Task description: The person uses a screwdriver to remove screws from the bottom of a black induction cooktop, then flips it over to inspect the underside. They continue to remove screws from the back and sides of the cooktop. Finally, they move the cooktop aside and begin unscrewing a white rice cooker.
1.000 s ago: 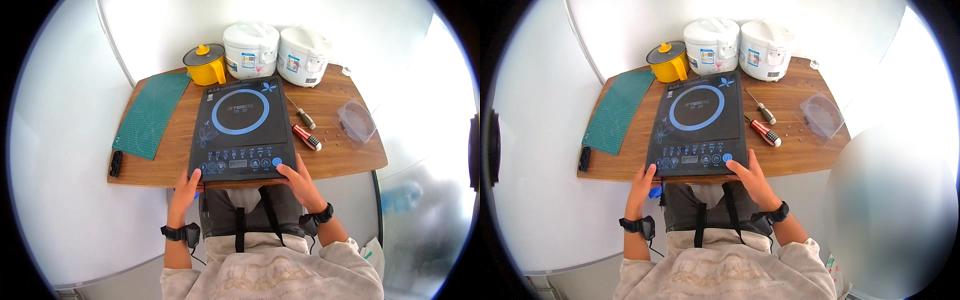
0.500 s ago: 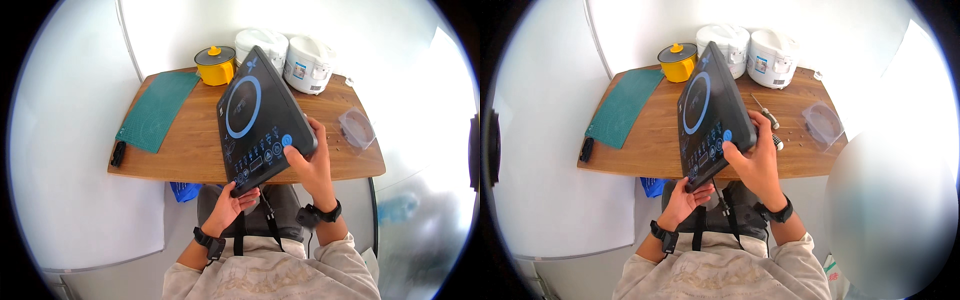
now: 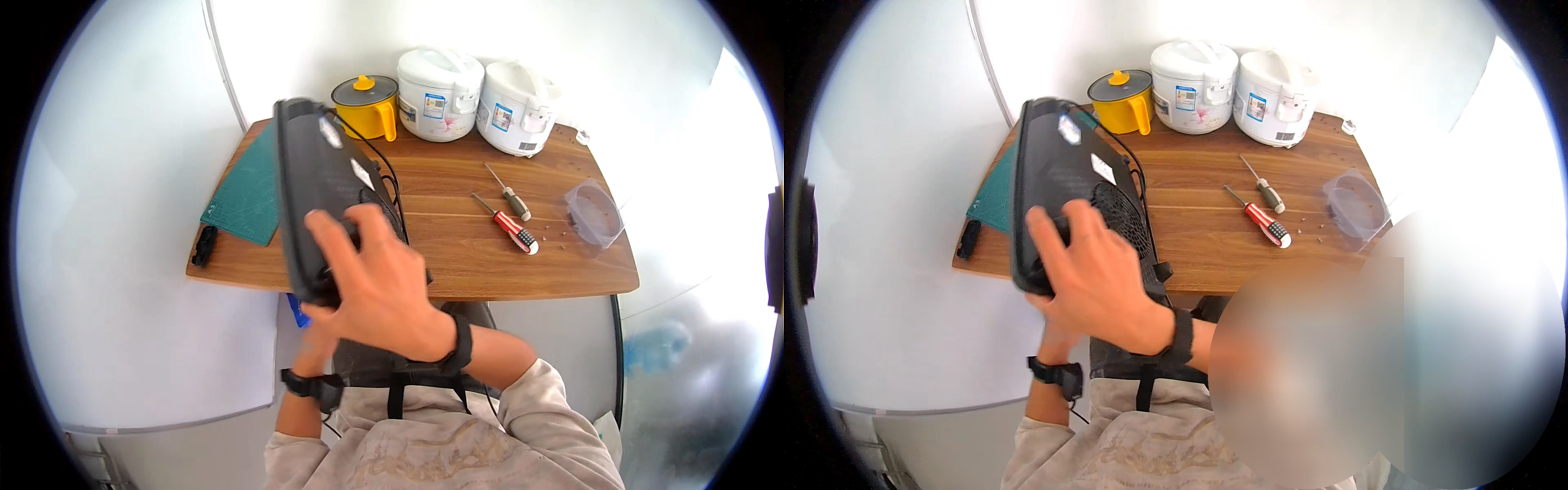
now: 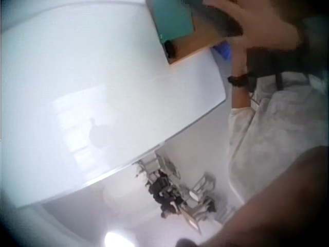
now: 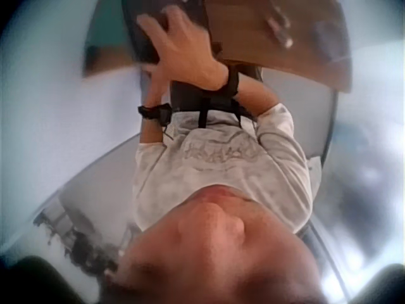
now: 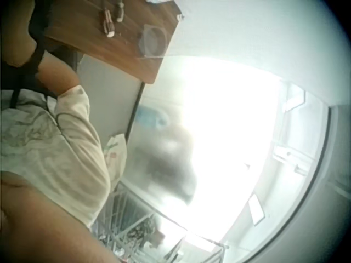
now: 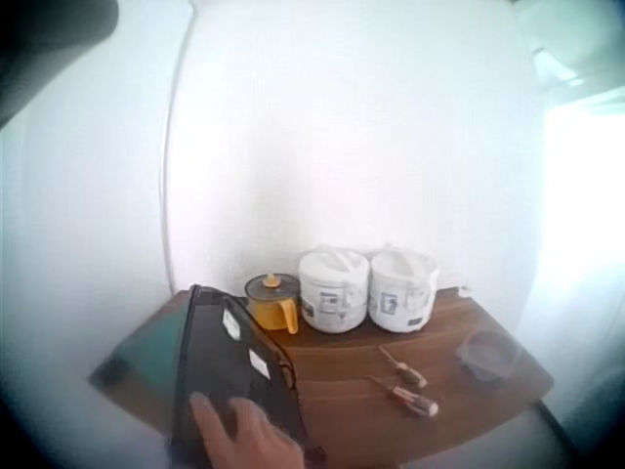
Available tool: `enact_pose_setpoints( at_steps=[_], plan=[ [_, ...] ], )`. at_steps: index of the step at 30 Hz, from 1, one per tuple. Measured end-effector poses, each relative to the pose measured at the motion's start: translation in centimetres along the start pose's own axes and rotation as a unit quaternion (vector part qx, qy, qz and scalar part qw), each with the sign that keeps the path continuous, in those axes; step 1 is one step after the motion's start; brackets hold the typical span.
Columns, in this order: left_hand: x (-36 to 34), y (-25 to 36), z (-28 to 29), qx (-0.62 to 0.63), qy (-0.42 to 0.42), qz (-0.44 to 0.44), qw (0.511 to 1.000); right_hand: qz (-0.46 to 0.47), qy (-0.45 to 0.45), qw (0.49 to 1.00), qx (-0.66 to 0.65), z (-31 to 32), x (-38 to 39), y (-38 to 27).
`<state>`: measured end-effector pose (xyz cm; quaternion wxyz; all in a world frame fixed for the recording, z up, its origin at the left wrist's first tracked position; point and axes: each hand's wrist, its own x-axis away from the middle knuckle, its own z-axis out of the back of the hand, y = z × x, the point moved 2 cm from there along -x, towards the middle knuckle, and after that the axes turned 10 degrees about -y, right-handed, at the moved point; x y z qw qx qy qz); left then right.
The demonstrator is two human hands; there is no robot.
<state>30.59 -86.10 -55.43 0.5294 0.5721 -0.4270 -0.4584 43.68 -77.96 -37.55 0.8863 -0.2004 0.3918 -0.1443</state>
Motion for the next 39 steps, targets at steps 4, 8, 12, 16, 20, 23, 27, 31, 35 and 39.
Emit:
enact_pose_setpoints(
  at_steps=[4,8,12,16,20,23,27,31,35,39],
  plan=[
    [-0.3,7.4,5.0,0.346,0.068,0.006,0.936,0.072,-0.044,0.996,0.041,-4.5,1.3,-0.5],
    [1.0,8.2,8.6,0.228,0.083,0.017,0.970,0.126,-0.088,0.983,0.097,-9.6,4.1,-0.7],
    [0.0,5.7,9.6,0.109,0.113,0.086,0.984,0.175,-0.112,0.965,0.163,-13.0,5.7,1.9],
    [-3.9,2.8,10.3,0.095,0.132,0.156,0.974,0.186,-0.141,0.954,0.189,-13.3,4.7,5.2],
    [-7.0,1.0,9.7,0.114,0.118,0.181,0.970,0.179,-0.148,0.953,0.197,-13.3,4.9,8.5],
    [-8.1,-0.3,9.9,0.094,0.091,0.192,0.972,0.174,-0.153,0.963,0.138,-12.8,6.0,10.2],
    [-9.2,-2.2,10.2,0.000,0.050,0.191,0.980,0.113,-0.193,0.970,0.089,-11.5,9.9,12.3],
    [-10.5,-4.5,10.5,-0.077,0.001,0.176,0.981,0.005,-0.199,0.972,0.124,-9.0,13.9,16.1],
    [-13.5,-4.8,8.0,-0.083,-0.037,0.231,0.969,-0.027,-0.193,0.964,0.184,-6.7,16.0,22.1],
    [-16.6,-7.5,6.4,-0.136,-0.082,0.189,0.969,-0.063,-0.176,0.964,0.187,-6.0,17.6,23.8]
  ],
)
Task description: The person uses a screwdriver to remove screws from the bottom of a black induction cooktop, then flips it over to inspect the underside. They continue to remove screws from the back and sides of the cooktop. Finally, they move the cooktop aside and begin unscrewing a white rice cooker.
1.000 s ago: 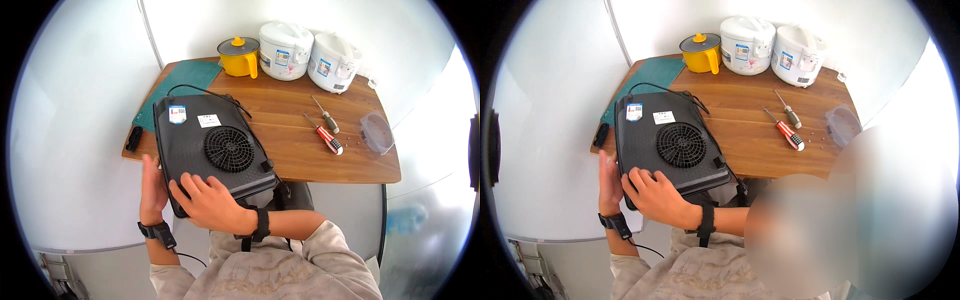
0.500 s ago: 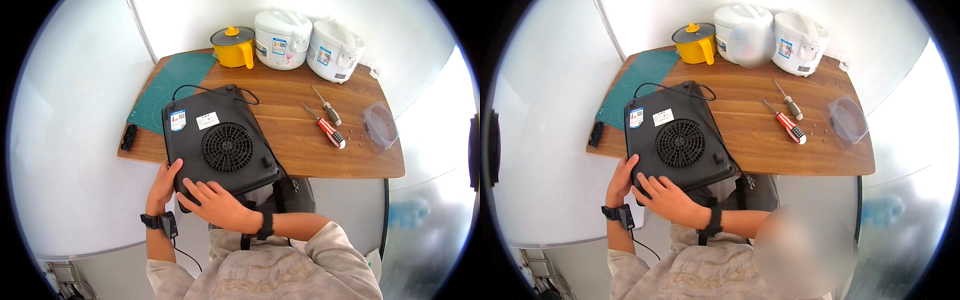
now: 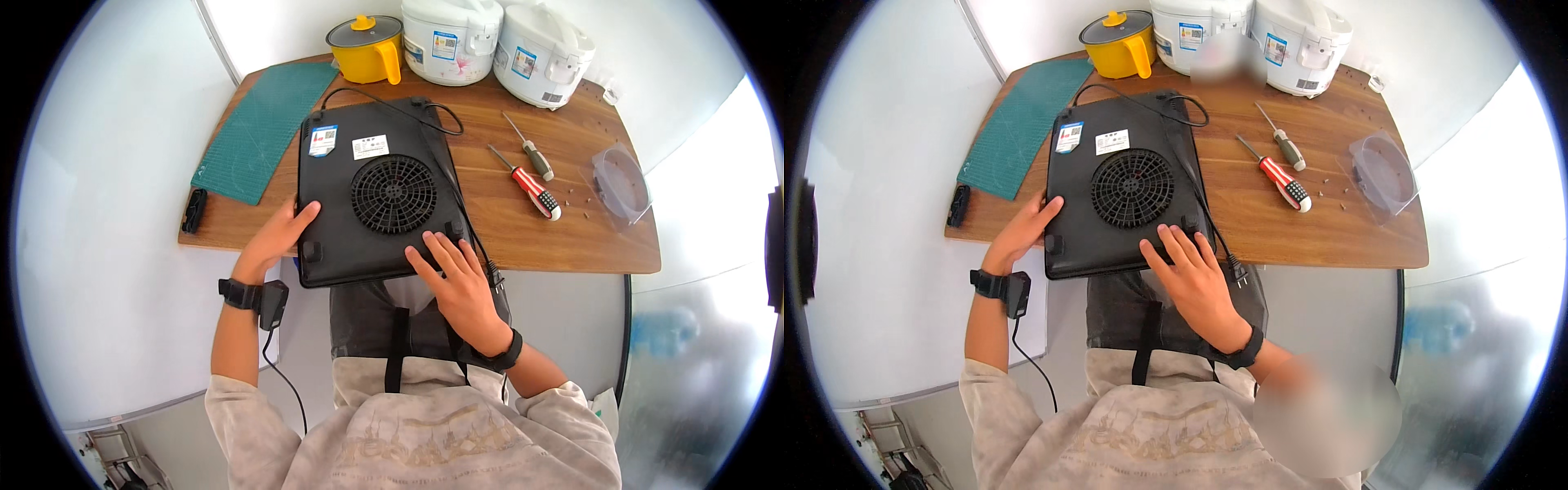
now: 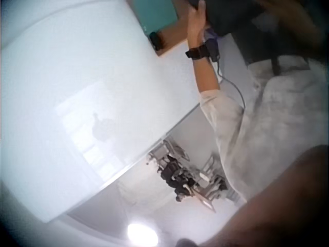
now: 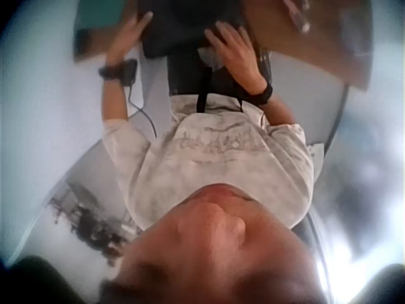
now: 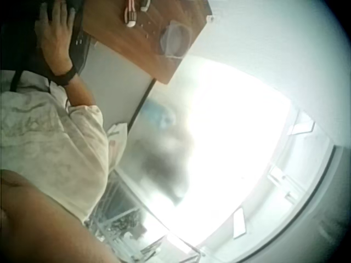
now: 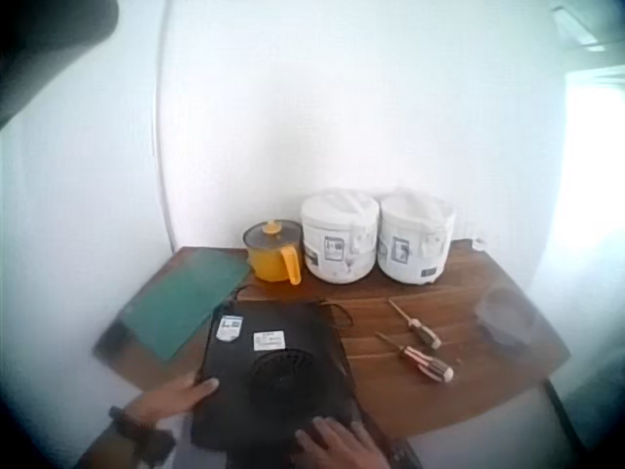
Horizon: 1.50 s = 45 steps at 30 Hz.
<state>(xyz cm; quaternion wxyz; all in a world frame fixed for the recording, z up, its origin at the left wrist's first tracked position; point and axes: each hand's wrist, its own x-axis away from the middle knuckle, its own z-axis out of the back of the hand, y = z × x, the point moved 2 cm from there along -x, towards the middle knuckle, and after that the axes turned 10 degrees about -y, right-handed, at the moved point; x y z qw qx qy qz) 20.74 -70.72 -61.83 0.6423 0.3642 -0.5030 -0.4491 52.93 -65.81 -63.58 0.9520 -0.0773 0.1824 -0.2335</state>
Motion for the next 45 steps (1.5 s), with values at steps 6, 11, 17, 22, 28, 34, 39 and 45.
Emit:
enact_pose_setpoints(
  at_steps=[6,11,17,22,28,34,39,45],
  plan=[
    [-4.7,2.7,-1.2,-0.079,0.051,0.028,0.995,-0.028,0.029,0.999,-0.009,0.1,0.1,2.4],
    [-7.7,3.8,-2.0,-0.117,0.026,0.005,0.993,-0.046,0.040,0.998,-0.003,0.0,-0.2,4.7],
    [-10.9,4.0,-1.2,-0.167,0.002,0.009,0.986,-0.060,0.050,0.997,-0.013,0.6,-0.8,5.9],
    [-12.3,6.8,-2.1,-0.322,-0.008,-0.009,0.947,-0.056,0.061,0.996,-0.030,1.6,0.1,7.6],
    [-12.5,11.1,-7.1,-0.432,0.029,0.005,0.901,-0.056,0.066,0.995,-0.054,4.7,2.0,11.2],
    [-13.1,12.6,-13.0,-0.508,0.078,0.067,0.855,-0.036,0.059,0.995,-0.068,6.8,6.2,14.8],
    [-12.6,11.7,-15.9,-0.511,0.104,0.068,0.851,-0.037,0.080,0.995,-0.053,8.3,9.5,14.9],
    [-7.5,10.2,-18.7,-0.479,0.137,0.054,0.865,-0.031,0.140,0.975,-0.168,12.1,14.6,13.2]
  ],
)
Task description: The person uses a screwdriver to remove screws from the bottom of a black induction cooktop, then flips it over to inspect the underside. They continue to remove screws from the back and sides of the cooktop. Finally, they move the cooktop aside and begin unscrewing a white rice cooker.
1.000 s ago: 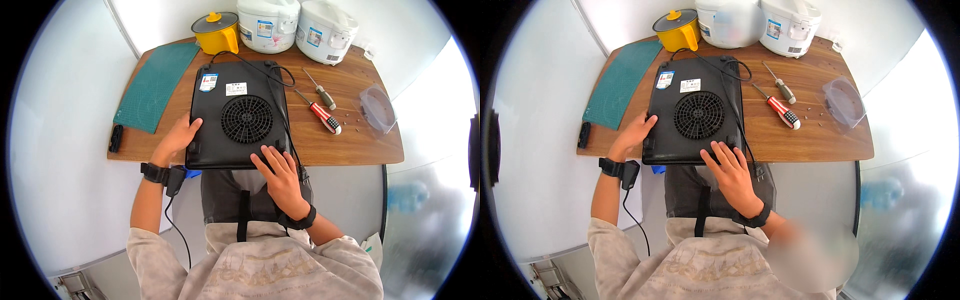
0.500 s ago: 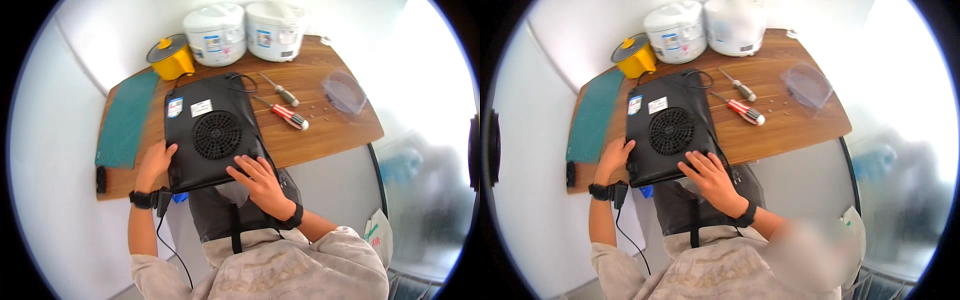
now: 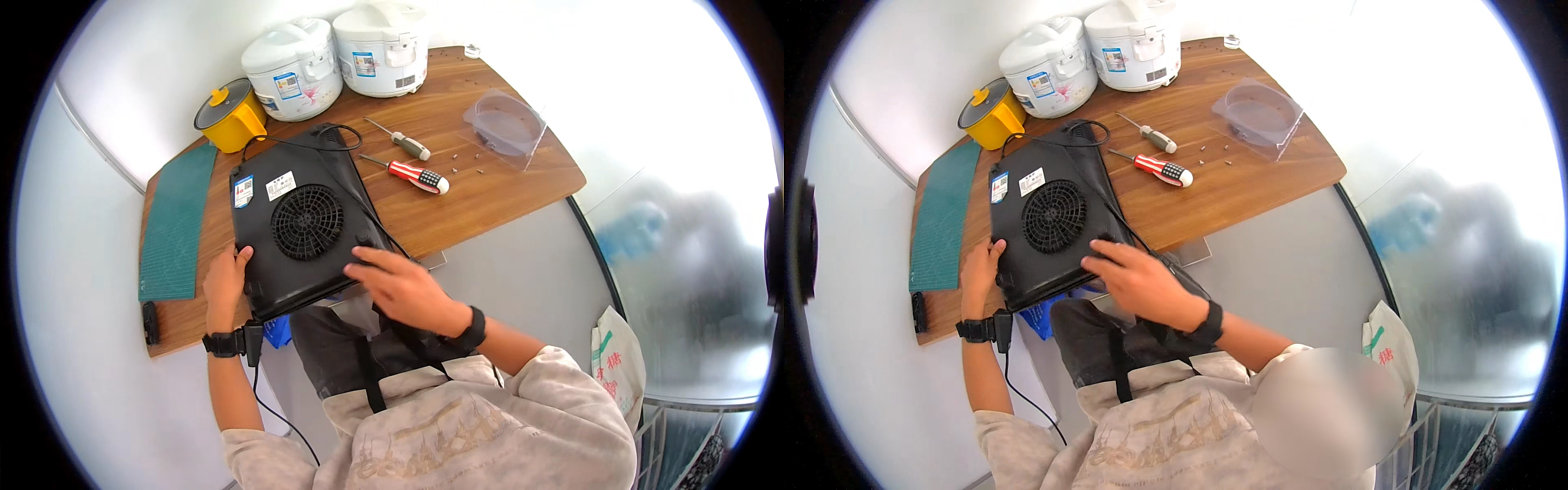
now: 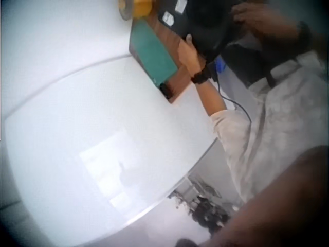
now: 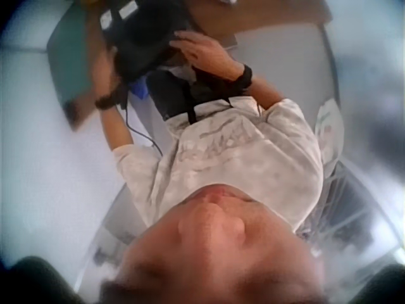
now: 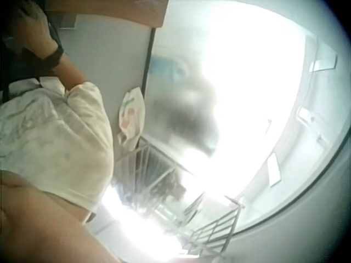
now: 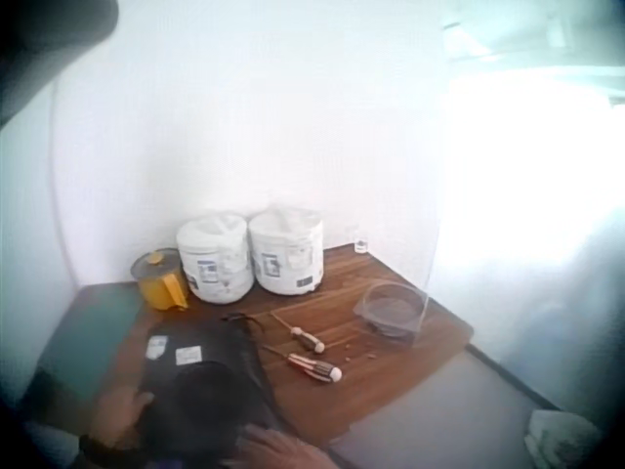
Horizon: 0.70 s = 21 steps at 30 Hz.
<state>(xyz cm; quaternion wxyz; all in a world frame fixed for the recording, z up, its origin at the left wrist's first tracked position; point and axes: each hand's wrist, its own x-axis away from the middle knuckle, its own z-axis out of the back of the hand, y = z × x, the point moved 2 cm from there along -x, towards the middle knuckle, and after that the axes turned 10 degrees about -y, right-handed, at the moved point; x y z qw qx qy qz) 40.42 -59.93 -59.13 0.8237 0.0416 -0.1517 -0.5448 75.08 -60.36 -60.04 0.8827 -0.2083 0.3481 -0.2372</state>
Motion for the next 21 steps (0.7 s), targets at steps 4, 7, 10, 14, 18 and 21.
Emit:
enact_pose_setpoints(
  at_steps=[4,7,10,14,18,21],
  plan=[
    [3.1,-1.7,0.8,0.009,0.037,-0.014,0.999,-0.124,0.087,0.978,0.145,4.3,1.9,1.0],
    [3.8,-4.1,1.0,-0.001,0.048,-0.012,0.999,-0.303,0.093,0.938,0.137,7.2,2.8,6.4],
    [4.0,-6.1,0.9,0.001,0.040,-0.005,0.999,-0.328,0.072,0.926,0.171,9.4,4.2,10.3],
    [4.4,-7.3,1.8,0.016,0.055,-0.005,0.998,-0.348,0.055,0.917,0.190,8.7,3.0,12.0],
    [2.4,-9.8,1.2,0.062,0.057,-0.018,0.996,-0.333,0.037,0.912,0.239,6.7,0.5,14.3],
    [-0.7,-13.3,-0.2,0.199,0.041,-0.080,0.976,-0.321,0.032,0.912,0.253,4.5,-0.6,16.7]
  ],
)
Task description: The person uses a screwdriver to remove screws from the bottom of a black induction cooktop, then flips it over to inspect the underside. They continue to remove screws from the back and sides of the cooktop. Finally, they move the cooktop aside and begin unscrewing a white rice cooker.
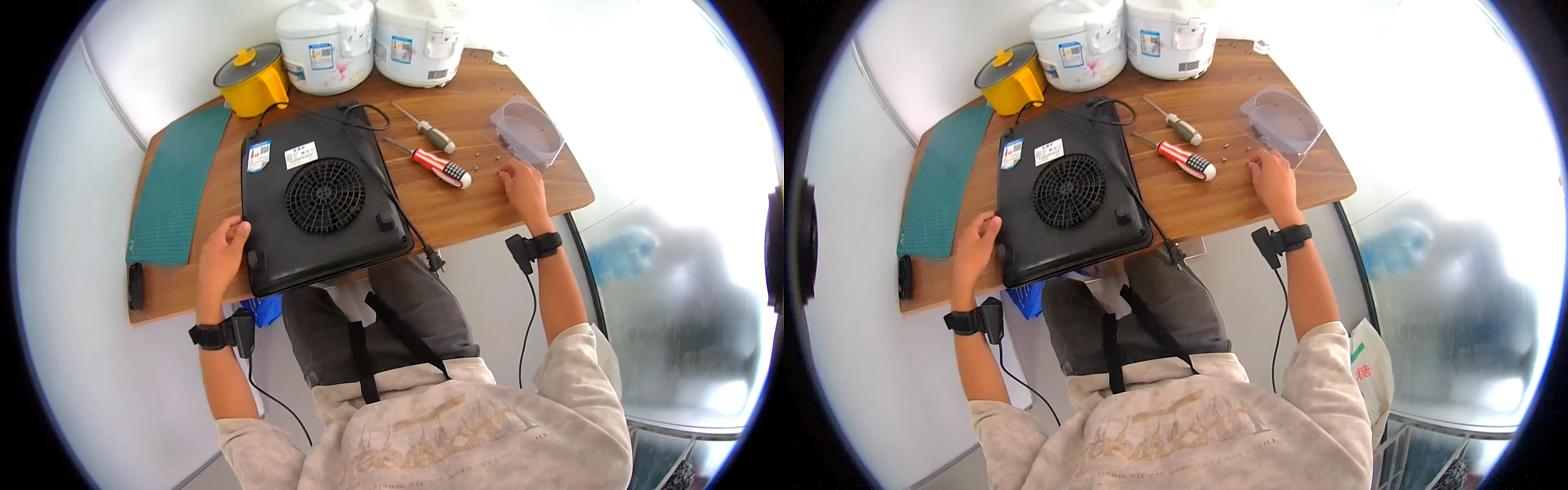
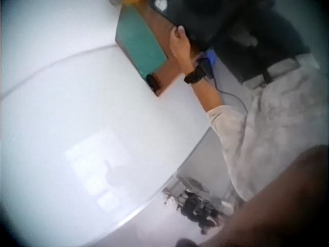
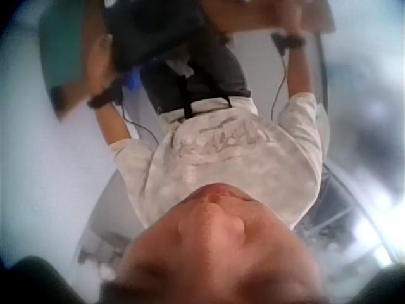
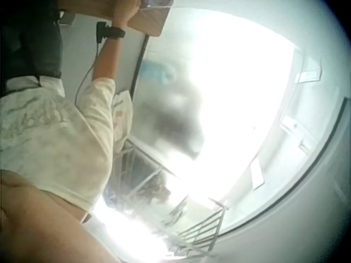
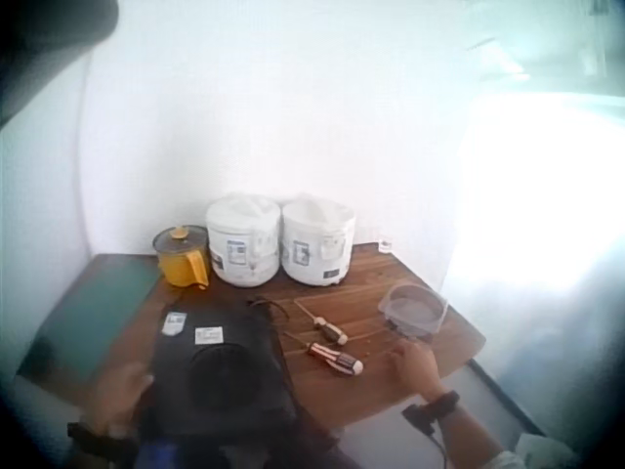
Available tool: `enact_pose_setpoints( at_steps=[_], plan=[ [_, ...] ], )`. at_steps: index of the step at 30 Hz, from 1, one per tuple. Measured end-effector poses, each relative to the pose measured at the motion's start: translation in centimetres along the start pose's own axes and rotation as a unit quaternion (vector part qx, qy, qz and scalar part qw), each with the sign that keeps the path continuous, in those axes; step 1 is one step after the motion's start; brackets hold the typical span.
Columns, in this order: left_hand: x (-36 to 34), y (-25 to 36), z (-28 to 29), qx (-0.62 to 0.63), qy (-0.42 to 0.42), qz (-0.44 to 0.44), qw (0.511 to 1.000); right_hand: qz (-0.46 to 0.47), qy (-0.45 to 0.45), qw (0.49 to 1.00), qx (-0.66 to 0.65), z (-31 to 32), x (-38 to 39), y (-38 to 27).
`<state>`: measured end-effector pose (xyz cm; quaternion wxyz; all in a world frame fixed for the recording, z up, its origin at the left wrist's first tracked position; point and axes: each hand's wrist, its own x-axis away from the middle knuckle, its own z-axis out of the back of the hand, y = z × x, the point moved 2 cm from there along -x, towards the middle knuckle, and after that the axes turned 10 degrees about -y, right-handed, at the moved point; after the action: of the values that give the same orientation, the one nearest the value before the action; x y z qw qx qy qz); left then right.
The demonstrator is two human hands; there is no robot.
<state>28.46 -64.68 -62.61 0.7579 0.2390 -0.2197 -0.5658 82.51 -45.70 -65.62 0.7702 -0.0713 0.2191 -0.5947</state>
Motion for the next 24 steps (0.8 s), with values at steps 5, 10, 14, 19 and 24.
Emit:
enact_pose_setpoints(
  at_steps=[5,10,14,19,24],
  plan=[
    [-1.2,-3.0,-1.6,0.060,-0.025,-0.007,0.998,-0.004,-0.013,1.000,-0.013,-4.4,-1.8,-0.9],
    [-1.3,0.8,-1.7,-0.013,0.025,-0.075,0.997,0.001,-0.017,0.999,-0.035,-5.1,-3.6,-2.1],
    [-0.5,4.3,-2.0,-0.054,0.024,-0.126,0.990,0.006,-0.051,0.999,0.005,-5.9,-4.7,-3.2],
    [-1.1,5.0,-4.7,-0.042,0.004,-0.229,0.972,0.014,-0.075,0.997,0.007,-7.7,-5.9,-2.7],
    [-1.5,6.2,-8.4,-0.022,-0.013,-0.331,0.943,0.041,-0.068,0.997,-0.013,-9.0,-4.8,-6.4]
  ],
)
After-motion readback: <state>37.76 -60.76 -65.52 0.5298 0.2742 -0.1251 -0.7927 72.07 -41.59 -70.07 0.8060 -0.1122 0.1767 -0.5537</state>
